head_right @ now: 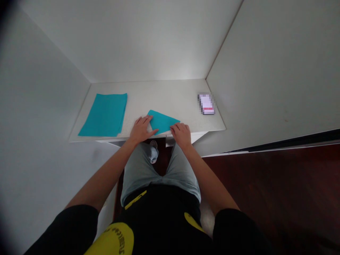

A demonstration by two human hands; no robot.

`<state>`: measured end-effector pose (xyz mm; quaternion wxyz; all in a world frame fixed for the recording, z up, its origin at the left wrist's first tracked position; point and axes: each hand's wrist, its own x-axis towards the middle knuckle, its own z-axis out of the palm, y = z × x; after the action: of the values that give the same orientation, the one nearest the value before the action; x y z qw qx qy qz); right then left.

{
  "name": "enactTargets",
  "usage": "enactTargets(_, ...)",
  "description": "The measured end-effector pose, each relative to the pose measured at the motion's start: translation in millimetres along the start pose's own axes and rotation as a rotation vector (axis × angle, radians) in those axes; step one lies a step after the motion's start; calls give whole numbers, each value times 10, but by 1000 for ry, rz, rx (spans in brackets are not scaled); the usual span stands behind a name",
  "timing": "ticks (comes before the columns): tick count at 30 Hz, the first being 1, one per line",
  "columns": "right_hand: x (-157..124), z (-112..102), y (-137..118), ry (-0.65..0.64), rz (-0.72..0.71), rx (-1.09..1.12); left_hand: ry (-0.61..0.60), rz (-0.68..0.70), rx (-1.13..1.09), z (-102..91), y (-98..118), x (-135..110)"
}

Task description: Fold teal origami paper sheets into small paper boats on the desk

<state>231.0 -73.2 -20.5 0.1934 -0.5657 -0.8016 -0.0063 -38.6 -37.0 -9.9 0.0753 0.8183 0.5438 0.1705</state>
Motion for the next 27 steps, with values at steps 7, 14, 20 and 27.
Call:
enactTargets(7,-150,-46,175,2,122,104,17,0,-92,-25,-15,3)
enactTargets(14,366,-30,761,-102,65,236,-61,-47,-260,-106,-237,196)
enactTargets(20,818,-40,1036,-325,-54,279,-157,-112,-322,-147,-458,559)
enactTargets(27,1003,46,966,-357,-75,236,-288,-61,-258,-119,-588,716)
